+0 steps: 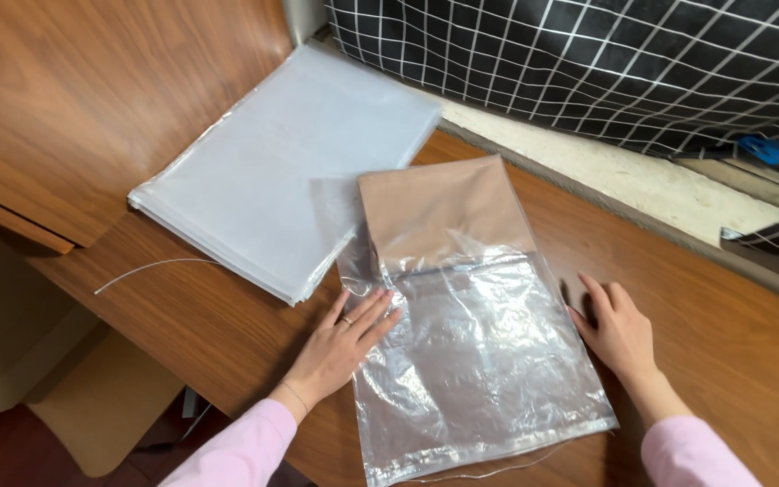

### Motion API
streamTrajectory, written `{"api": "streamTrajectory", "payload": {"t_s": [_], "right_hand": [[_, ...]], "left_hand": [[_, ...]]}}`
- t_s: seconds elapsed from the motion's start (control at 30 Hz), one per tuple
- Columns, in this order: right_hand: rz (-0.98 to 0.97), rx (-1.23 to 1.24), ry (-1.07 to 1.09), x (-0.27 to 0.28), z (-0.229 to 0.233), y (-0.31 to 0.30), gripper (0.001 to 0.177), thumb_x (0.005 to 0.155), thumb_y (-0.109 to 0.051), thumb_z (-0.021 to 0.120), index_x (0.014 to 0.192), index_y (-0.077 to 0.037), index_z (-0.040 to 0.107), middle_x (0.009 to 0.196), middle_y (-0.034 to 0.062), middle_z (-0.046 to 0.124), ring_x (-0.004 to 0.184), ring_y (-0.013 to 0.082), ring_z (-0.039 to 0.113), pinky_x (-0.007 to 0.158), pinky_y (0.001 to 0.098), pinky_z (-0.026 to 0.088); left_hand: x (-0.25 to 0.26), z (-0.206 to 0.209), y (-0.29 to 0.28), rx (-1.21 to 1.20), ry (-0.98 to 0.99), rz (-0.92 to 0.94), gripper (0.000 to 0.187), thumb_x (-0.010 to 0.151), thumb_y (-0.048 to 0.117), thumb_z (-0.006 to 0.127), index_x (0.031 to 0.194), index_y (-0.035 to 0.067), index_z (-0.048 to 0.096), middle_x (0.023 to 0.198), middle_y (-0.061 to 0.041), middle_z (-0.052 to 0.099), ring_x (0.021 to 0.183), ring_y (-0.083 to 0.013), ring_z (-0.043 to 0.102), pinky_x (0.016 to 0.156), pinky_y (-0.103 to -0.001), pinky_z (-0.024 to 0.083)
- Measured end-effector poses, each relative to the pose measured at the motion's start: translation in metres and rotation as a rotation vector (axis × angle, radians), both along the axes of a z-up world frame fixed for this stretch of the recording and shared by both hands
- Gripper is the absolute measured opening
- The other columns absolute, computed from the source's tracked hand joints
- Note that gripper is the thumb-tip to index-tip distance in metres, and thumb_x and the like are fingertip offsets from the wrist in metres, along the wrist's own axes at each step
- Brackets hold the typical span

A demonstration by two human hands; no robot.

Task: Ironing a t-shirt, folding it neatly, and placing it into a plastic shipping bag.

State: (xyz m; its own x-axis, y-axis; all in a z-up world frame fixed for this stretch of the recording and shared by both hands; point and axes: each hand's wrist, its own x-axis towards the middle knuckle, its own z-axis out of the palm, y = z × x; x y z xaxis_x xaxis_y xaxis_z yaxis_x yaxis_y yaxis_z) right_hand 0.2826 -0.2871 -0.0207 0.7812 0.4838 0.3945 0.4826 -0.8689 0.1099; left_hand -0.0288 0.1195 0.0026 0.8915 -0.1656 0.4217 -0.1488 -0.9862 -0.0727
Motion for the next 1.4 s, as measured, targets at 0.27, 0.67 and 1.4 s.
{"api": "streamTrajectory", "payload": {"t_s": [0.27,0.67,1.4], "right_hand": [[0.842,0.041,-0.178,0.013,0.041,0.061,0.038,0.112,-0.038,0.045,0.142,-0.035,0.069,0.153,0.0123,0.063,0.141,0.0331,0.062,0.119,0.0428,0.047],[0.324,-0.102,1.136,-0.09,0.114,-0.021,0.052,0.086,-0.066,0.072,0.079,-0.026,0.105,0.048,-0.0104,0.051,0.048,0.0089,0.036,0.048,0.0298,0.039],[-0.493,0.791,1.05,-0.198,0.048,-0.049,0.037,0.096,-0.033,0.078,0.103,0.0,0.091,0.08,0.0101,0.08,0.064,0.0195,0.06,0.063,0.0319,0.047]], "left_hand": [[0.002,-0.029,0.013,-0.119,0.298,-0.102,0.071,0.103,0.005,0.052,0.17,0.009,0.03,0.177,-0.013,0.029,0.164,-0.0281,0.024,0.13,-0.053,0.02],[-0.028,0.099,0.02,-1.064,1.303,0.149,0.067,0.103,0.061,0.04,0.154,0.023,0.061,0.161,0.002,0.061,0.149,-0.0144,0.058,0.124,-0.034,0.041],[-0.053,0.047,-0.026,-1.208,0.687,0.719,0.061,0.099,0.057,0.074,0.066,0.017,0.041,0.062,0.003,0.04,0.059,-0.0156,0.04,0.058,-0.034,0.028]]}}
